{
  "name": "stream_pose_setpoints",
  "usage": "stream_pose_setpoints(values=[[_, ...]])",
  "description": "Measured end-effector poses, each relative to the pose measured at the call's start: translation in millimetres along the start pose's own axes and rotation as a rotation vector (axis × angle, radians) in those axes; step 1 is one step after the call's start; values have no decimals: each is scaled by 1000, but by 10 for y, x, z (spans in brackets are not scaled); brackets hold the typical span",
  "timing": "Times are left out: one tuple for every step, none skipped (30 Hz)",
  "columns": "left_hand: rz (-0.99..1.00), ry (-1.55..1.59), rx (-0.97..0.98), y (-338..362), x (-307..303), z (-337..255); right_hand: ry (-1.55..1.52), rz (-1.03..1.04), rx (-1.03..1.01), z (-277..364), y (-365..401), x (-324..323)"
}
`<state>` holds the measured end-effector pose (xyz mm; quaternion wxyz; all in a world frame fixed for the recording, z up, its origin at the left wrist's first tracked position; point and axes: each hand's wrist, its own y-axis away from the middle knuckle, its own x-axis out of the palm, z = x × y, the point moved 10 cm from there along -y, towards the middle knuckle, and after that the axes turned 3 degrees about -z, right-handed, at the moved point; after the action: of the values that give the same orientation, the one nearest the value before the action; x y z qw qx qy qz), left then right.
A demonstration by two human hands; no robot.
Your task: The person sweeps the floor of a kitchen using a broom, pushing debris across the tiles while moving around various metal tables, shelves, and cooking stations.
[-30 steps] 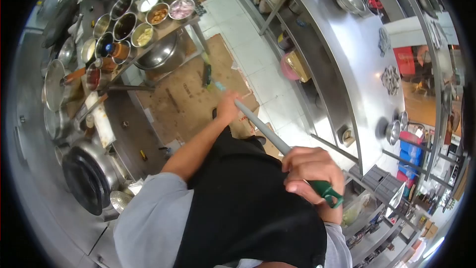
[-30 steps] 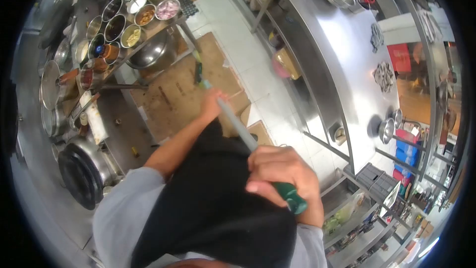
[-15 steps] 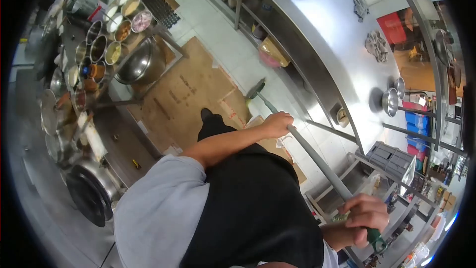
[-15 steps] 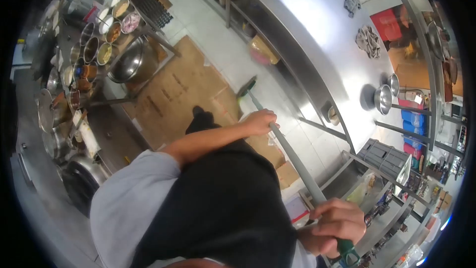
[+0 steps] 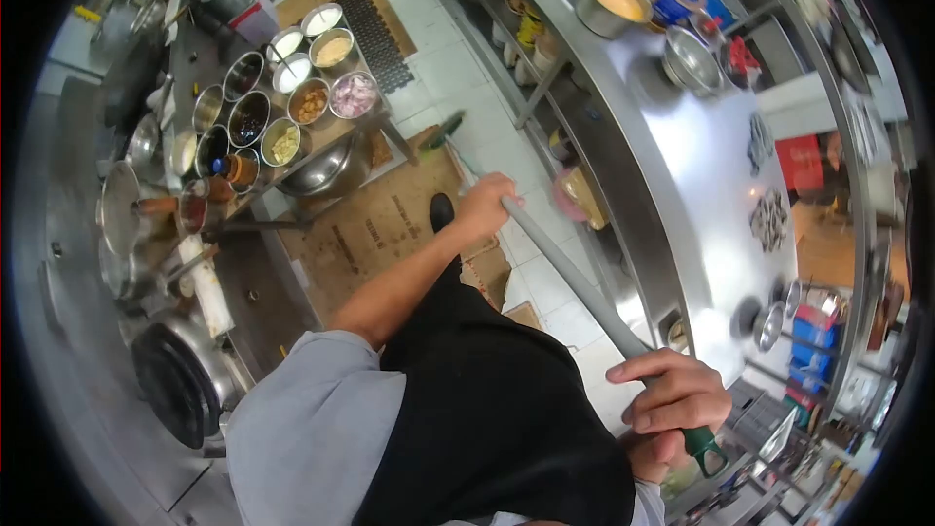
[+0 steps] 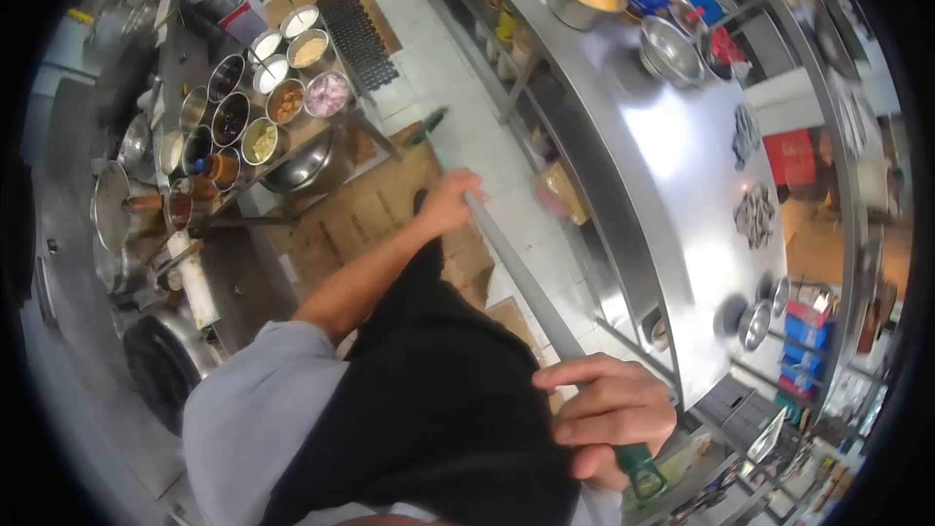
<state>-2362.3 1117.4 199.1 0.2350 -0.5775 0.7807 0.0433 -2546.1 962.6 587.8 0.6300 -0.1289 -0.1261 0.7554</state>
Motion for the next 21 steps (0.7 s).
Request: stream_pose_setpoints(values=[[-90, 4, 12, -253, -252, 150, -20, 81, -9, -117, -295, 72], [-178, 4, 26, -506, -516, 320, -29, 149, -31, -256, -649, 156], [-232, -76, 3, -777, -765, 547, -9, 108, -39, -471, -981, 201], [-280, -156, -22, -1023, -1009, 768, 11, 63, -46, -731, -1277, 281], [-325, -236, -46, -1256, -1220, 969, 27, 63, -47, -1067, -1602, 364], [-401, -264, -110, -1446, -1361, 1324, 159, 41, -29, -1439, -1932, 461], [-472, -292, -174, -1563, -1391, 1780, 176, 43, 37, -1898, -2234, 585], [-442, -238, -250, -1641, -1322, 2106, 194, 39, 102, -2224, -2469, 665], [-414, -187, -326, -1716, -1255, 2422, 213, 45, 126, -2286, -2618, 709], [-290, -55, -411, -1755, -1049, 2618, 232, 50, 146, -2299, -2751, 747], [-190, 2, -380, -1794, -874, 2539, 249, 55, 169, -2282, -2865, 779], [-90, 62, -353, -1824, -702, 2447, 297, 65, 181, -2140, -2966, 686], [-19, 53, -207, -1881, -544, 2077, 246, -2, 214, -2020, -3010, 570], [37, -8, -174, -1924, -438, 1809, 239, 11, 206, -1841, -3094, 480], [88, -68, -140, -1967, -379, 1542, 187, -24, 182, -1673, -3153, 389], [32, -49, -86, -2042, -468, 1286, 211, -33, 164, -1479, -3253, 336], [-27, -30, -30, -2138, -567, 1043, 203, -46, 146, -1306, -3339, 266], [-89, -10, 30, -2255, -698, 843, 190, -54, 110, -1165, -3415, 223], [-15, -16, 9, -2364, -733, 777, 176, -60, 74, -1064, -3482, 193], [56, -21, -14, -2455, -794, 748, 160, -55, 45, -1003, -3540, 194], [124, -27, -38, -2556, -849, 726, 143, -48, 16, -953, -3605, 184]])
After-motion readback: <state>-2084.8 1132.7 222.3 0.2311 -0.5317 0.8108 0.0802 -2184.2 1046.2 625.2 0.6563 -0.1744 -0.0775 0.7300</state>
